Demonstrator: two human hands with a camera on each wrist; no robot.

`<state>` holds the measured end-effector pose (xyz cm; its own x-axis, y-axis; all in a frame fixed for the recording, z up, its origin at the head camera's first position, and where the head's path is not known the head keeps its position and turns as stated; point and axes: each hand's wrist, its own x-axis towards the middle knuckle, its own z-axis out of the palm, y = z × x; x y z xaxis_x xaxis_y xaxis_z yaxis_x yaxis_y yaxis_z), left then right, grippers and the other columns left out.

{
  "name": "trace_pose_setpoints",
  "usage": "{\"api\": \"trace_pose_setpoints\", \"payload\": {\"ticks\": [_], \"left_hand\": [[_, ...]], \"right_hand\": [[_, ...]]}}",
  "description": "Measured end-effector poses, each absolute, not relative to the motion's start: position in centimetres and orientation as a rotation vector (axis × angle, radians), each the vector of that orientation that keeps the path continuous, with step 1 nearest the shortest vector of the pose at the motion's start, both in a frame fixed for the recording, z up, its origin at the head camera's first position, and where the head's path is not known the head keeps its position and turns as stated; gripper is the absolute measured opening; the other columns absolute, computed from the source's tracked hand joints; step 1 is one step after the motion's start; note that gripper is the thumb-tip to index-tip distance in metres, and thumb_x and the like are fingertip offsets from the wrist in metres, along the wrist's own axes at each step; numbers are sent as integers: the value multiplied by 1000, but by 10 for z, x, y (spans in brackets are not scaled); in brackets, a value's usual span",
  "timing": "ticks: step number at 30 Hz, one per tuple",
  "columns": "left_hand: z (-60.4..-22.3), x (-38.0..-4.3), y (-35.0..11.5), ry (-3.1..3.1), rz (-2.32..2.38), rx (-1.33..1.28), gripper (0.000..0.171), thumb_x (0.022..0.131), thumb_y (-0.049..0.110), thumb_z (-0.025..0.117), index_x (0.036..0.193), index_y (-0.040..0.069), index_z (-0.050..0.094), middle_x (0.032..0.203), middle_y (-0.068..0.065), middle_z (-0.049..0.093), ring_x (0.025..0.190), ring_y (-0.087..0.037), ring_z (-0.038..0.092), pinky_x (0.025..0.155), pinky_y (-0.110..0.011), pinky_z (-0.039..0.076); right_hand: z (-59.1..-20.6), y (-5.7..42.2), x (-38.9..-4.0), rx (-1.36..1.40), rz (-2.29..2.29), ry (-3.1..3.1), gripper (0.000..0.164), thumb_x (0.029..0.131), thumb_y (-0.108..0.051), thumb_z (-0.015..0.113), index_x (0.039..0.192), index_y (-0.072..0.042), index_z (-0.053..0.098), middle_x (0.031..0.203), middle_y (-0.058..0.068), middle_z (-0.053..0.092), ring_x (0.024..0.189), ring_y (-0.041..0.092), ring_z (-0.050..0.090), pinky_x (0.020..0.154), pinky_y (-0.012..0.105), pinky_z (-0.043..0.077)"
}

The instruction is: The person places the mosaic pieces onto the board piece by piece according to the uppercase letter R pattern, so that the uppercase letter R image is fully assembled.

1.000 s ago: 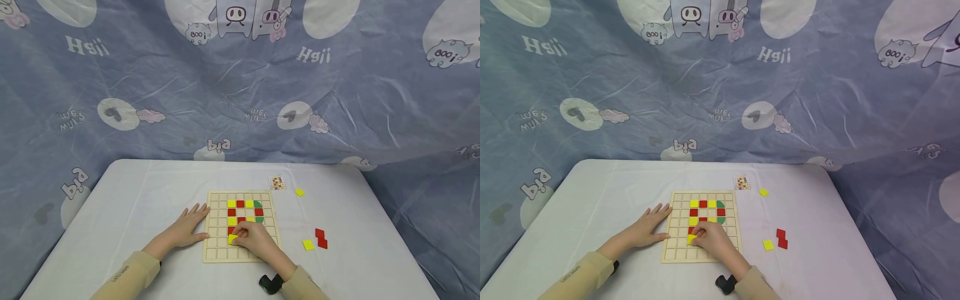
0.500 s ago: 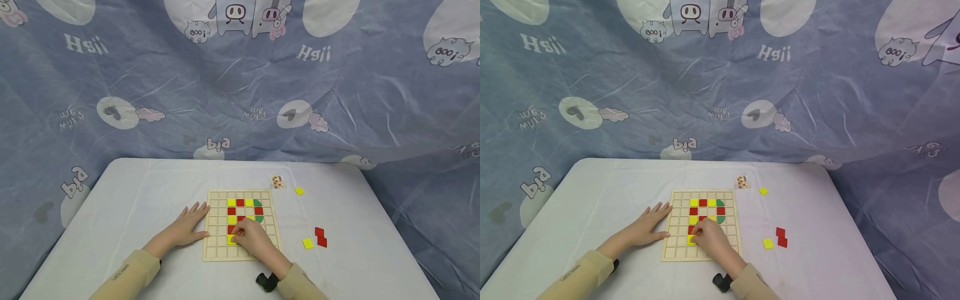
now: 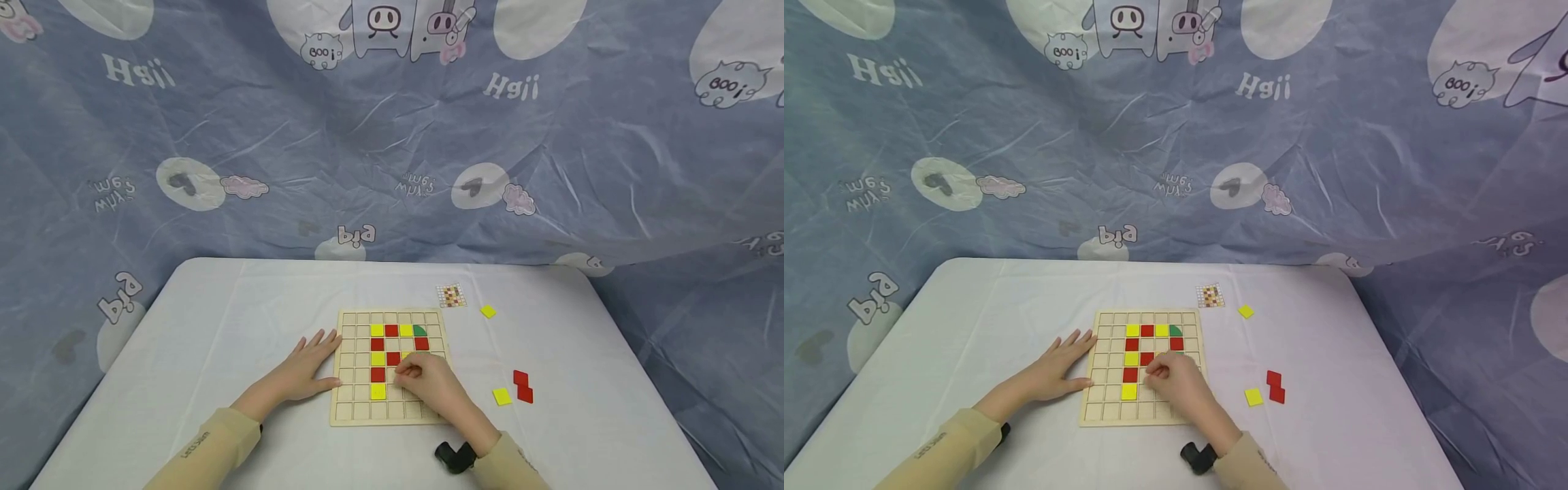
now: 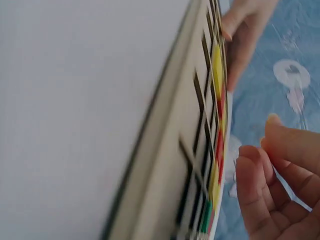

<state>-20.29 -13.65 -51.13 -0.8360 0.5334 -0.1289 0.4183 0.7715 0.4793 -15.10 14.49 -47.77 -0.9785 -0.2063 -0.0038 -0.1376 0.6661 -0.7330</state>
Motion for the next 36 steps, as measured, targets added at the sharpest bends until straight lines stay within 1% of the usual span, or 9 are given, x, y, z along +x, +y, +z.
{"api": "trace_pose_setpoints", "payload": {"ticks": [2, 7, 12, 14, 20, 25, 28, 32, 36], "left_hand": [[-512, -203, -136, 2710, 640, 743, 87, 89, 51, 67, 156, 9, 29, 164, -10, 22, 153, -36, 12, 122, -60, 8], [-512, -202, -136, 2707, 636, 739, 87, 89, 51, 67, 156, 9, 29, 164, -10, 22, 153, -37, 12, 122, -60, 8], [-510, -200, -136, 2704, 632, 728, 87, 89, 51, 67, 155, 9, 29, 164, -10, 23, 153, -37, 13, 122, -60, 9], [-510, -199, -135, 2702, 634, 729, 87, 89, 51, 67, 155, 9, 29, 164, -10, 23, 153, -37, 13, 122, -60, 9], [-512, -200, -136, 2705, 645, 742, 87, 89, 50, 67, 155, 9, 30, 163, -10, 24, 152, -37, 13, 122, -61, 9], [-512, -200, -136, 2711, 643, 738, 87, 89, 51, 67, 155, 9, 30, 164, -10, 23, 153, -37, 13, 122, -61, 9], [-511, -201, -136, 2713, 640, 732, 87, 89, 51, 67, 156, 10, 29, 164, -9, 23, 153, -36, 13, 122, -60, 8], [-511, -202, -136, 2716, 634, 728, 87, 89, 52, 67, 156, 11, 29, 164, -8, 23, 153, -36, 12, 122, -60, 8], [-511, -202, -135, 2721, 632, 731, 87, 88, 51, 67, 156, 11, 29, 164, -8, 24, 153, -36, 13, 122, -60, 8]], "right_hand": [[-476, 160, -151, -224, -1256, 2792, 8, 84, -13, 78, 89, -11, 72, 79, -6, 65, 70, 7, 58, 63, 18, 51], [-474, 207, -150, 36, -1333, 2749, 11, 83, -13, 79, 92, -12, 73, 81, -3, 68, 72, 10, 60, 62, 20, 51], [-479, 256, -146, 178, -1243, 2775, 16, 86, -17, 76, 100, -10, 73, 91, 0, 72, 78, 11, 63, 63, 21, 51], [-480, 274, -143, 216, -1186, 2802, 19, 87, -17, 76, 103, -8, 72, 95, 2, 72, 81, 14, 64, 64, 23, 52], [-479, 315, -135, 309, -1079, 2845, 32, 84, -19, 78, 112, -4, 70, 103, 11, 73, 99, 28, 66, 75, 30, 52], [-485, 330, -135, 352, -1039, 2801, 42, 82, -22, 80, 116, -3, 67, 111, 17, 68, 100, 29, 61, 75, 29, 51], [-490, 331, -136, 350, -998, 2796, 42, 81, -18, 80, 117, -2, 67, 111, 18, 64, 98, 27, 57, 74, 28, 50], [-492, 330, -139, 335, -956, 2821, 40, 80, -13, 80, 114, 1, 67, 106, 17, 62, 94, 26, 56, 71, 28, 49], [-491, 328, -141, 335, -941, 2833, 37, 79, -11, 80, 111, 2, 67, 99, 14, 63, 90, 24, 55, 68, 27, 47]]}}
